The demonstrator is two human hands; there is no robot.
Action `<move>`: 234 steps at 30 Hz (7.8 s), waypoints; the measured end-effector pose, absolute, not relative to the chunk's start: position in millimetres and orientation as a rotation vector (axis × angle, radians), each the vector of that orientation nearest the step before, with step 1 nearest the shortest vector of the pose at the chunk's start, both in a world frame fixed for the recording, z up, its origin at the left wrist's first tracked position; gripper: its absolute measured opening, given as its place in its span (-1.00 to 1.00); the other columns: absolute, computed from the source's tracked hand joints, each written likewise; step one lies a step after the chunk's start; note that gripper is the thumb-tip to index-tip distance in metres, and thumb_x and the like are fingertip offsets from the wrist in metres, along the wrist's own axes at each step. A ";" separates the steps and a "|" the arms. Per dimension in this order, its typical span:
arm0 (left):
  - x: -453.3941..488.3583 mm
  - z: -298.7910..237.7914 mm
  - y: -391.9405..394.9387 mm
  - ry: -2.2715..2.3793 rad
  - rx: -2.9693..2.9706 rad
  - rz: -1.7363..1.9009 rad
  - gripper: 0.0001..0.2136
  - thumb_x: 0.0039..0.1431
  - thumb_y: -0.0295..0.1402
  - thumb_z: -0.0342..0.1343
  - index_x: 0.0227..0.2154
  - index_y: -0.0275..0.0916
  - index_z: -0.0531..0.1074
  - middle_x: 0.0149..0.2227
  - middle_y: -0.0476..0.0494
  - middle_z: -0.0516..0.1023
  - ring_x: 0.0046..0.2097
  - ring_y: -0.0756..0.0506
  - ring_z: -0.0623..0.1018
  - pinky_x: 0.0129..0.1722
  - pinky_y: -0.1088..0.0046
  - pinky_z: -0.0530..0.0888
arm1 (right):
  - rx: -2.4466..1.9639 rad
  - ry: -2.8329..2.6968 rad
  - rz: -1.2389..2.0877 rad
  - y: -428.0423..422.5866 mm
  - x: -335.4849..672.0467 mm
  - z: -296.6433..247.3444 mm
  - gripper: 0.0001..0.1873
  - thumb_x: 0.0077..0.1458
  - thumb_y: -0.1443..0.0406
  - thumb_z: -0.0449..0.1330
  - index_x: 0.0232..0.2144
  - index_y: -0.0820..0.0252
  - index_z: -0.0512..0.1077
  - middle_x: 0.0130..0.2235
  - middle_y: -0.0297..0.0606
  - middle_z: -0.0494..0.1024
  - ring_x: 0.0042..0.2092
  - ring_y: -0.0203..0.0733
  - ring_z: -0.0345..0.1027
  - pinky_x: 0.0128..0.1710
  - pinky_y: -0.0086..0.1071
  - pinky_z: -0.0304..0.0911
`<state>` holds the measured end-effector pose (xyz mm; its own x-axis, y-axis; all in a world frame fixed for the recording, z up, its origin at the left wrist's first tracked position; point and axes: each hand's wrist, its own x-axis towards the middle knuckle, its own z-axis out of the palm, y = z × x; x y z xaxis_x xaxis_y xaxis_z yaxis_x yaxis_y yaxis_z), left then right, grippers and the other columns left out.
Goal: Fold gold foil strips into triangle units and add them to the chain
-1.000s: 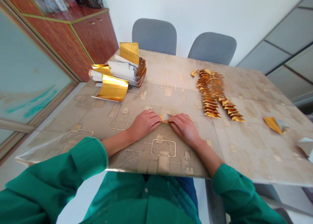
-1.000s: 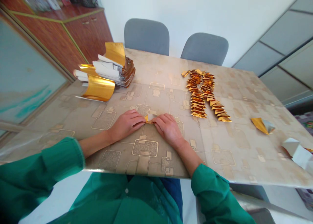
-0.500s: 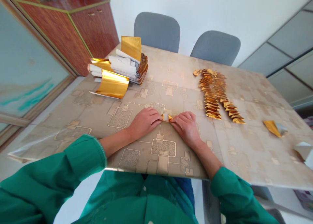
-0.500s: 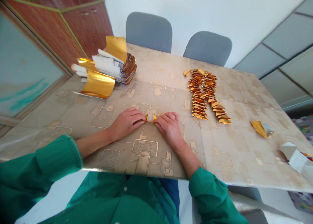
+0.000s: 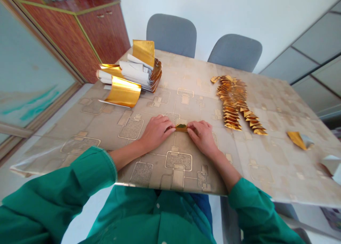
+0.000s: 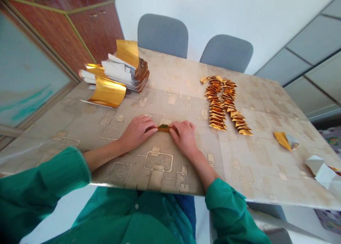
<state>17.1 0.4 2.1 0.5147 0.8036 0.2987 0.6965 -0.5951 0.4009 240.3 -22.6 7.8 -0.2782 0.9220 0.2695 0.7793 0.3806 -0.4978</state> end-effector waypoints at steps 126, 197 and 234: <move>22.2 0.8 4.9 1.040 2.945 0.763 -0.85 0.30 -0.39 0.09 -0.17 -0.25 0.54 -0.24 -0.14 0.63 -0.21 -0.13 0.55 -0.17 0.33 0.46 | -1.513 -2.357 -0.033 -25.0 231.3 11.4 -0.78 0.33 0.22 0.10 -0.15 0.02 0.56 -0.22 -0.25 0.52 -0.13 -0.16 0.22 -0.09 -0.27 -0.02; 26.0 8.4 3.2 0.841 1.299 0.757 -0.52 0.06 -0.07 0.30 -0.11 -0.25 0.29 -0.28 -0.20 0.66 -0.38 -0.08 0.65 -0.40 0.48 0.54 | -1.115 -2.120 -0.108 -29.0 247.6 12.3 -0.76 0.31 0.27 0.11 -0.36 0.16 0.52 -0.46 -0.27 0.47 -0.34 -0.20 0.22 -0.29 -0.35 0.16; 37.7 3.5 -1.4 0.945 1.370 0.890 -0.76 0.04 -0.35 0.23 -0.23 -0.29 0.39 -0.25 -0.10 0.61 -0.30 -0.04 0.64 -0.30 0.47 0.59 | -1.177 -2.127 0.084 -35.5 224.1 11.8 -0.74 0.34 0.33 0.01 -0.14 0.18 0.51 -0.22 -0.14 0.52 -0.18 -0.22 0.41 -0.15 -0.38 0.36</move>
<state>37.7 -1.4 3.5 0.3796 0.9247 -0.0273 0.0282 0.0179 0.9994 224.1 -35.5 11.8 -0.3470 0.7669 0.5399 0.7217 0.5859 -0.3685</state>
